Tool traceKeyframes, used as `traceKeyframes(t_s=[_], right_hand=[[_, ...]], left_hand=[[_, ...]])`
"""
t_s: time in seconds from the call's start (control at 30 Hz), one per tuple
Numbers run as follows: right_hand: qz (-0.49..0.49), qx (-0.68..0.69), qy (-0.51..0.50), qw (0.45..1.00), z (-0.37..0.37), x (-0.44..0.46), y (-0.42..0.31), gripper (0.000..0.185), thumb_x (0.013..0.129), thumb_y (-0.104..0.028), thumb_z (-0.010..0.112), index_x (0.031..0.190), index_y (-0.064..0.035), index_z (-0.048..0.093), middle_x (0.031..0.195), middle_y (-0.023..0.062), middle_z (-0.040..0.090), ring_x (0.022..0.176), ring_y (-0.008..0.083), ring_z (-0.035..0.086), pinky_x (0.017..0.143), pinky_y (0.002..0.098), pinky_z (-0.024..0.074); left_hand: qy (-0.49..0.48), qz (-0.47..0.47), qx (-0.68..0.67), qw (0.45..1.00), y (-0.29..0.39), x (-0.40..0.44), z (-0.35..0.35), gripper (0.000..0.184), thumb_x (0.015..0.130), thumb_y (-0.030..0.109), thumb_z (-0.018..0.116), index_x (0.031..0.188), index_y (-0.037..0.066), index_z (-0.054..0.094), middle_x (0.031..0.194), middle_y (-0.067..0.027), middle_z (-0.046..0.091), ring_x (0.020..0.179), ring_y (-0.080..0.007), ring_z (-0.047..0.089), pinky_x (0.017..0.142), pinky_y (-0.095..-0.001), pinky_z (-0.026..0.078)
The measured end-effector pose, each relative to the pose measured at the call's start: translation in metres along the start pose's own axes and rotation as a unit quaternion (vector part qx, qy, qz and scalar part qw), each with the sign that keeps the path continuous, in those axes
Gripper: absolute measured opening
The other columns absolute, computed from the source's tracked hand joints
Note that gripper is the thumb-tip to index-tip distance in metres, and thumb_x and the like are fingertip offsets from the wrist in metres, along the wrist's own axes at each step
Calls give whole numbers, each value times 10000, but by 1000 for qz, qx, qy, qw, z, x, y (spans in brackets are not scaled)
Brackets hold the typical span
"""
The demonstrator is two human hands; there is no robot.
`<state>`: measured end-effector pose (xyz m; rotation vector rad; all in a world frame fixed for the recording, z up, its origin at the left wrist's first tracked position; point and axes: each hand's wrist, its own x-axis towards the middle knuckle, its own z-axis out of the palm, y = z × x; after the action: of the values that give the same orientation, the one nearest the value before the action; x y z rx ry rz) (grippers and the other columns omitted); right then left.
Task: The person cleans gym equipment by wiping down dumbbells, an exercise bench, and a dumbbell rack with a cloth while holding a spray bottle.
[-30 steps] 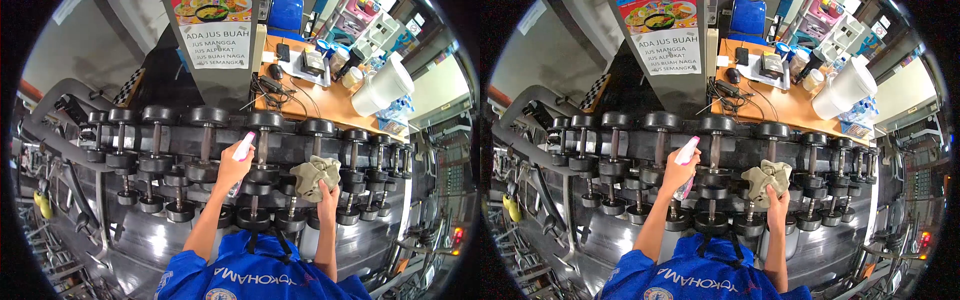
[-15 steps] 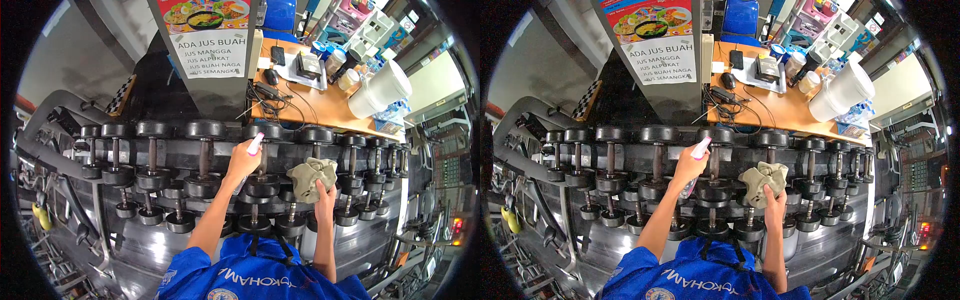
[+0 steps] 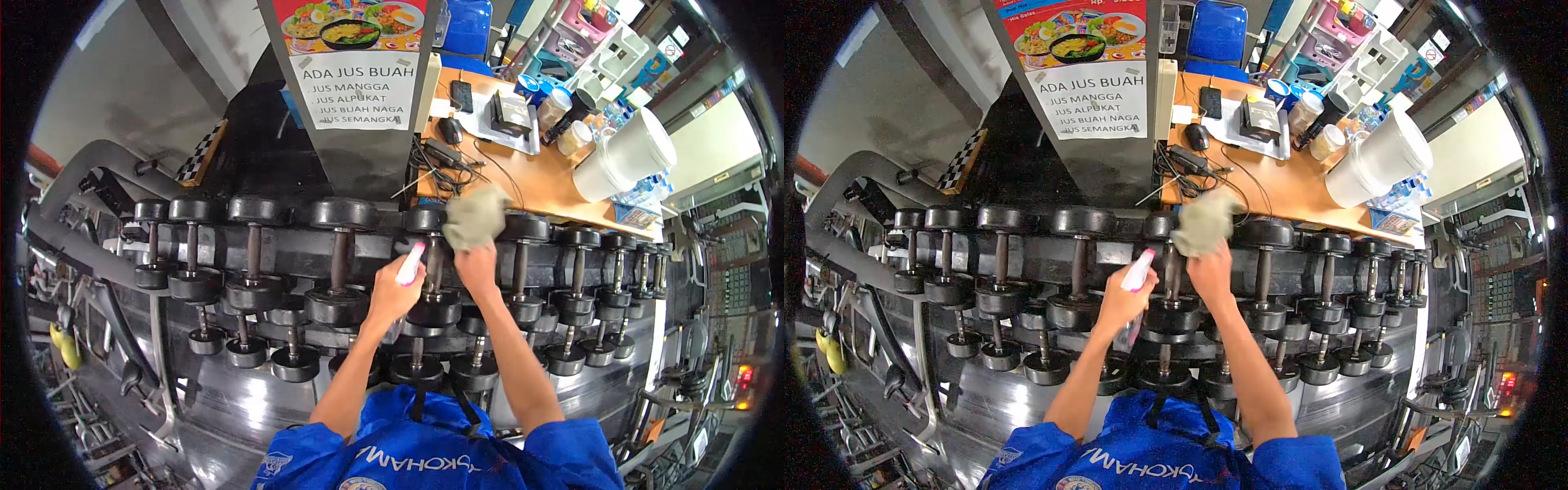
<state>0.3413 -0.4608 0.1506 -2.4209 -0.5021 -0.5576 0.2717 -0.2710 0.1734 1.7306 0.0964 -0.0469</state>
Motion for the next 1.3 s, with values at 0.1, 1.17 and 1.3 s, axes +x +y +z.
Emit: traceKeyframes(t_s=[0.1,1.17,1.3], right_hand=[[-153,-88,-78,981,11,49,-30,379,760,-36,625,1131,-107,656,1190,84,635,1216,269,543,1042,452,394],[66,74,8,995,2,0,-4,651,724,159,476,1301,-123,586,1340,139,582,1241,329,552,1041,394,444],[213,148,96,961,19,-4,-8,665,755,156,428,1349,-118,547,1315,184,594,1222,361,567,1001,361,445]], left_hand=[[-24,-31,-23,999,-12,-30,4,118,849,43,638,962,18,663,711,-40,640,530,-99,588,482,-270,473],[15,36,62,997,-17,-69,40,202,799,29,621,998,2,650,898,-176,675,827,-372,673,724,-395,535],[19,58,72,995,-16,-70,39,216,797,25,620,1011,9,646,904,-171,676,837,-365,675,734,-390,538]])
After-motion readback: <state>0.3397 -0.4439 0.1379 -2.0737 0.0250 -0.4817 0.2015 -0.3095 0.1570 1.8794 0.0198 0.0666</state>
